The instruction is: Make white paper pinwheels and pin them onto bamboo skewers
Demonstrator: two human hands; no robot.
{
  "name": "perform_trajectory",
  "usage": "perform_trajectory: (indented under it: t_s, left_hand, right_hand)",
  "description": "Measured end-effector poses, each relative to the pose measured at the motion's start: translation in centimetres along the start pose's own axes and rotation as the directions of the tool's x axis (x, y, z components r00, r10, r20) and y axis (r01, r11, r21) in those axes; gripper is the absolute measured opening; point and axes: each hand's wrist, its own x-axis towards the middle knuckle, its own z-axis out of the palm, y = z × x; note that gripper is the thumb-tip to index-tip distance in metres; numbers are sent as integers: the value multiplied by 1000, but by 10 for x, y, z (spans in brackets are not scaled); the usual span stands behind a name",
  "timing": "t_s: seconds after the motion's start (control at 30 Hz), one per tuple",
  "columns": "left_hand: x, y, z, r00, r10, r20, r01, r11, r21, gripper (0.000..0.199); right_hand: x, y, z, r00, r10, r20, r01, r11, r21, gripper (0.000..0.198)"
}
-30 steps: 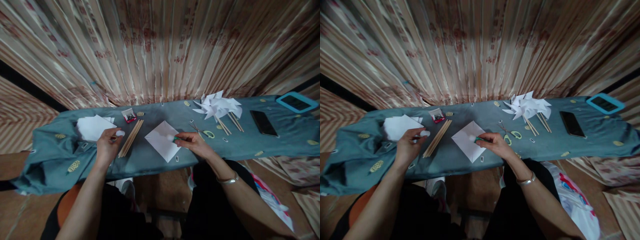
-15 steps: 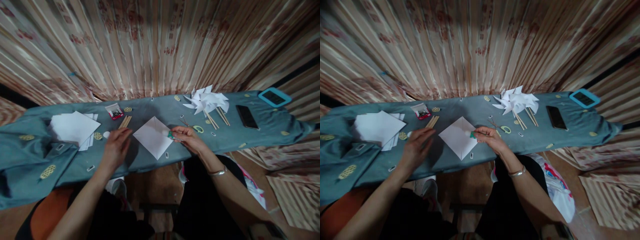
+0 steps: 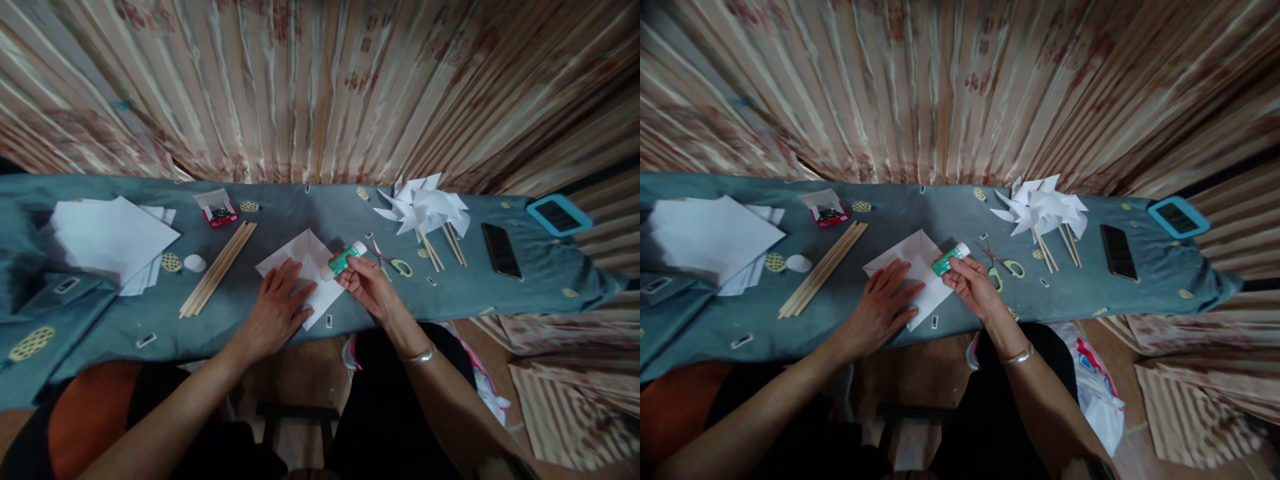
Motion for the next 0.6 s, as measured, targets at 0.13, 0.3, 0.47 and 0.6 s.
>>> perform_trajectory:
  t_s: [0.13,0.3,0.47,0.6]
  left_hand:
    - [0,1,2,1000,5,9,-5,1000,-6,41]
    - [-1,1,3,999,4,32,-3,1000,-11,43]
    - [0,1,5,999,3,38,-3,1000,-19,45]
    - [1,3,5,999,-16,45,17,1000,-24,46]
  right_hand:
    - [6,0,5,992,-115,-43,106,981,-164,32]
    - [9,1,13,956,-291,-28,256,879,-401,30]
    - [10,2,21,911,-404,79,365,706,-606,23]
    - [13,5,20,909,-412,63,352,678,-646,22]
